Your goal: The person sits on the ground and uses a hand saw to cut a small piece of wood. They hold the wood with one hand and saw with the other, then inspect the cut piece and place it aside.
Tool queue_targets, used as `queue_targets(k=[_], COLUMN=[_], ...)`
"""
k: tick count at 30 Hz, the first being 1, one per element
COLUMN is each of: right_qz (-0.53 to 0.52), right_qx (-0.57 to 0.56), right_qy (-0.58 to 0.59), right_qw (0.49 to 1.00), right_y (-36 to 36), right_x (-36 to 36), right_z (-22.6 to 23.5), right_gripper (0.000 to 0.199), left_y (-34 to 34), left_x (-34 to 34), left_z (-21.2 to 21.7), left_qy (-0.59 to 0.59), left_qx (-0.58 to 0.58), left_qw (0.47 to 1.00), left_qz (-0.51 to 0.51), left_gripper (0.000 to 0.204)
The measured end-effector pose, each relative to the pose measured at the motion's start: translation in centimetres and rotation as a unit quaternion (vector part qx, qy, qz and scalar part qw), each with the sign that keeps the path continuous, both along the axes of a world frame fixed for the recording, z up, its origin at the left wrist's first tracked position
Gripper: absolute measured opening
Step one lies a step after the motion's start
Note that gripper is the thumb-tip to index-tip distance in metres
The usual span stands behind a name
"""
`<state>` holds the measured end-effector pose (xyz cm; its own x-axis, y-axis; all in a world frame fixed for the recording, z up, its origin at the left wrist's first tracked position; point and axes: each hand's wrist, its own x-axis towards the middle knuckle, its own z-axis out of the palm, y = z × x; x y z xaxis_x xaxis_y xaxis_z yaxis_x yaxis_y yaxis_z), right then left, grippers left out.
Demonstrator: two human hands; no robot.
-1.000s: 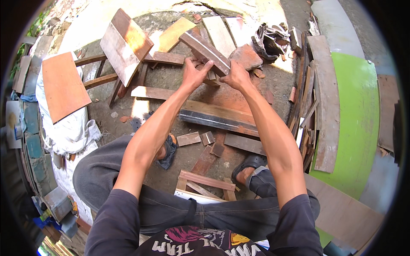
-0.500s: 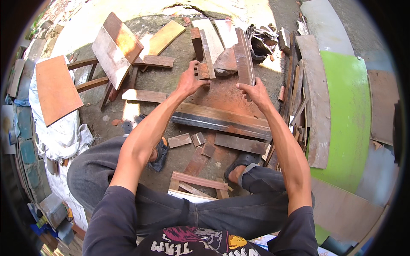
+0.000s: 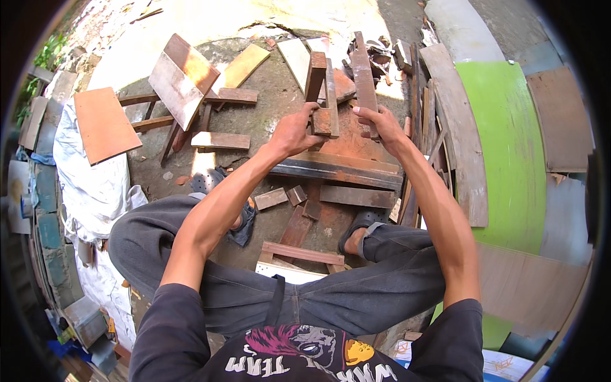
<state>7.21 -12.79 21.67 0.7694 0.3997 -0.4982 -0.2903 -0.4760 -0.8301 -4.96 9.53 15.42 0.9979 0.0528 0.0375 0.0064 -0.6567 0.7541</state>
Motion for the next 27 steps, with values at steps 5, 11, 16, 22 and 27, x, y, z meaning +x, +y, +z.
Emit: queue_targets(k=[5,11,16,22,27], right_qz=[-0.046,-0.145,-0.171,-0.169,-0.182], right_qx=[0.18,0.364,0.37,0.308,0.282], right_qy=[0.134,0.289,0.255,0.236,0.253], right_qw=[0.973,0.873,0.877,0.906,0.907], right_y=[-0.1,-3.8,-4.7,-6.2,-7.0], right_x=[-4.2,-10.2,-14.0,-14.8,-13.7], right_z=[-1.7,-6.5,-7.9,-10.1,-12.0], right_gripper=[0.062,0.051,0.047,0.045,0.033], left_y=[-2.3,-4.9,-6.7,-8.5,-9.3], left_x=[-3.7,-8.3,-10.3,-11.2,-11.4], left_z=[3.1,1.7,0.1,-3.1,-4.5], left_qy=[0.0,-0.026,-0.003,-0.016,-0.036], left_qx=[-0.008,0.015,0.033,0.035,0.038], left_qw=[0.998,0.995,0.993,0.994,0.992], left_qz=[-0.059,-0.094,-0.113,-0.102,-0.117], left_gripper=[0.086,0.084,0.082,0.079,0.079])
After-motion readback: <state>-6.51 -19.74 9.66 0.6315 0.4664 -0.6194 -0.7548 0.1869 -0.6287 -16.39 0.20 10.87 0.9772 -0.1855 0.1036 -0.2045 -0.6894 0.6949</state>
